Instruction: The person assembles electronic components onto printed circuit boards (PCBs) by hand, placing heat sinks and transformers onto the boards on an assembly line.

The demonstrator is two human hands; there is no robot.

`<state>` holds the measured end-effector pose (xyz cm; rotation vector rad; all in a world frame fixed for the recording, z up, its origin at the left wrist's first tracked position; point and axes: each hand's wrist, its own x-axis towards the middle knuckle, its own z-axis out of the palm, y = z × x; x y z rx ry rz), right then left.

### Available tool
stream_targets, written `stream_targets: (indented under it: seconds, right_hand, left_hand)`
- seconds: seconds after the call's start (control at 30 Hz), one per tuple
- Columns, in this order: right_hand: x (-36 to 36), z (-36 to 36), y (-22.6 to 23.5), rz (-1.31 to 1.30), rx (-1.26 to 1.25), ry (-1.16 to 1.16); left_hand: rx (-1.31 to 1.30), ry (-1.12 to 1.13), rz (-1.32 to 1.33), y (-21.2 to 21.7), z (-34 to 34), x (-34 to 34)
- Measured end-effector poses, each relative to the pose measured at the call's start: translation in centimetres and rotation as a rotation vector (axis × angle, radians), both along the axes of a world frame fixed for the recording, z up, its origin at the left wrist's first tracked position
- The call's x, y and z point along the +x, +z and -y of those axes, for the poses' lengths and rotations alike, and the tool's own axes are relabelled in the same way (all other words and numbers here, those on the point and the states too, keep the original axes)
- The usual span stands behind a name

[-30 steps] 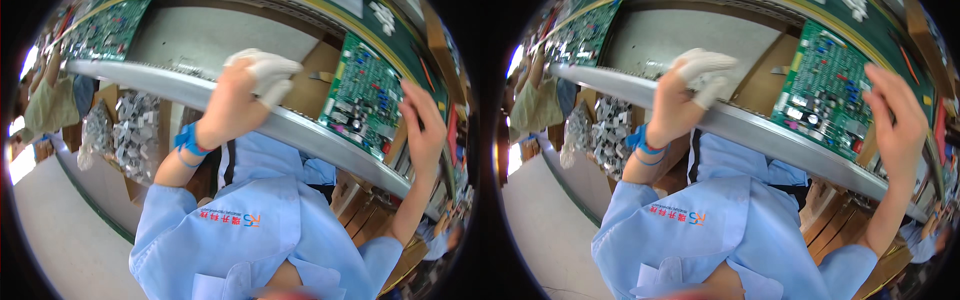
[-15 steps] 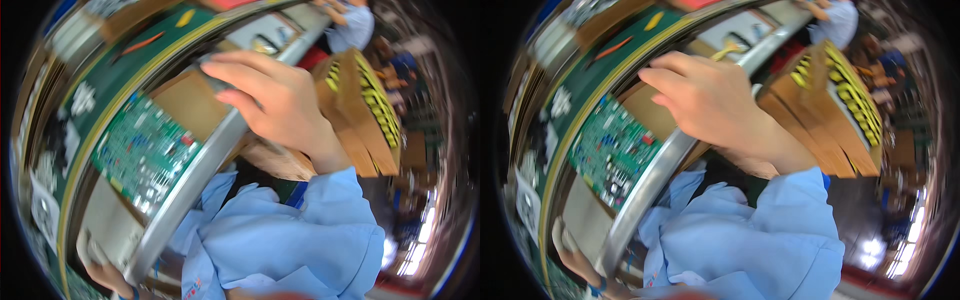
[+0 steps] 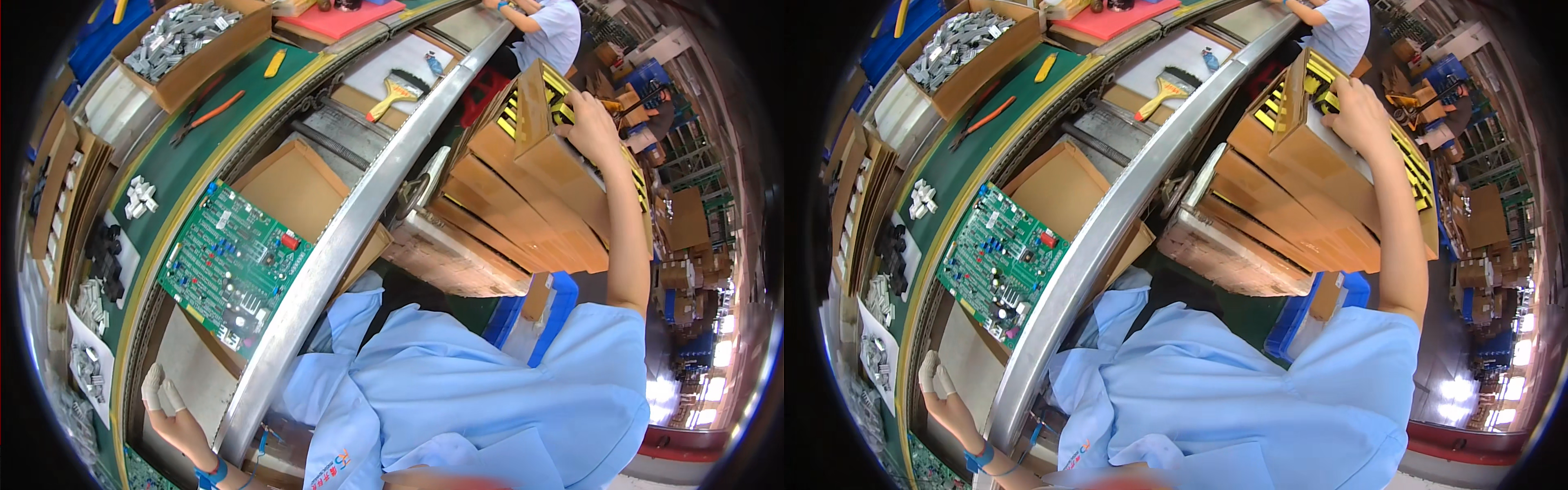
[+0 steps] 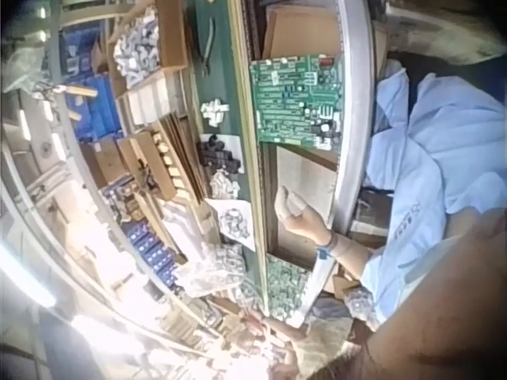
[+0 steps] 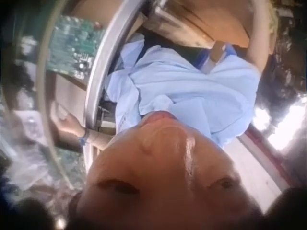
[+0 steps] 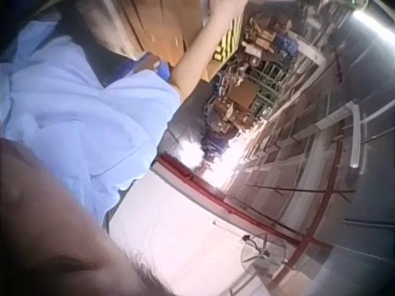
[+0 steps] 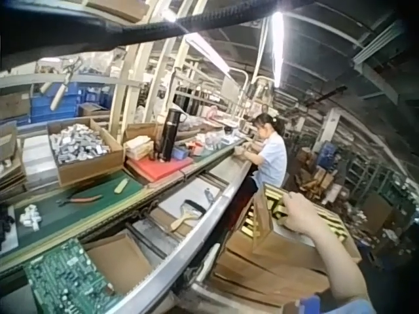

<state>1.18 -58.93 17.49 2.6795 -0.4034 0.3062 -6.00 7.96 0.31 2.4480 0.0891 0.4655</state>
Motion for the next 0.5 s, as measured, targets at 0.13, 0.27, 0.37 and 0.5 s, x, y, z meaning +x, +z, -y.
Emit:
stream_targets:
  seconds: [0.13, 0.27, 0.37, 0.5]
  right_hand:
    - [-0.6, 0.7, 1.1, 0.302, 0.093, -0.012]
    - [-1.8, -2.5, 3.9, 0.487, 1.302, 0.298]
    - [-0.3, -9.6, 2.7, 0.279, 1.63, 0.503]
    - [2.0, -16.3, -1.4, -0.077, 1.921, 0.666]
  left_hand:
    - [-0.083, 0.026, 0.024, -0.3, -0.1, -0.2]
    - [-0.04, 0.029, 0.007, 0.2, 0.2, -0.3]
    - [0.001, 0.04, -0.015, 0.4, 0.3, -0.8]
    - [0.099, -0.001, 0.038, 0.5, 0.6, -0.5]
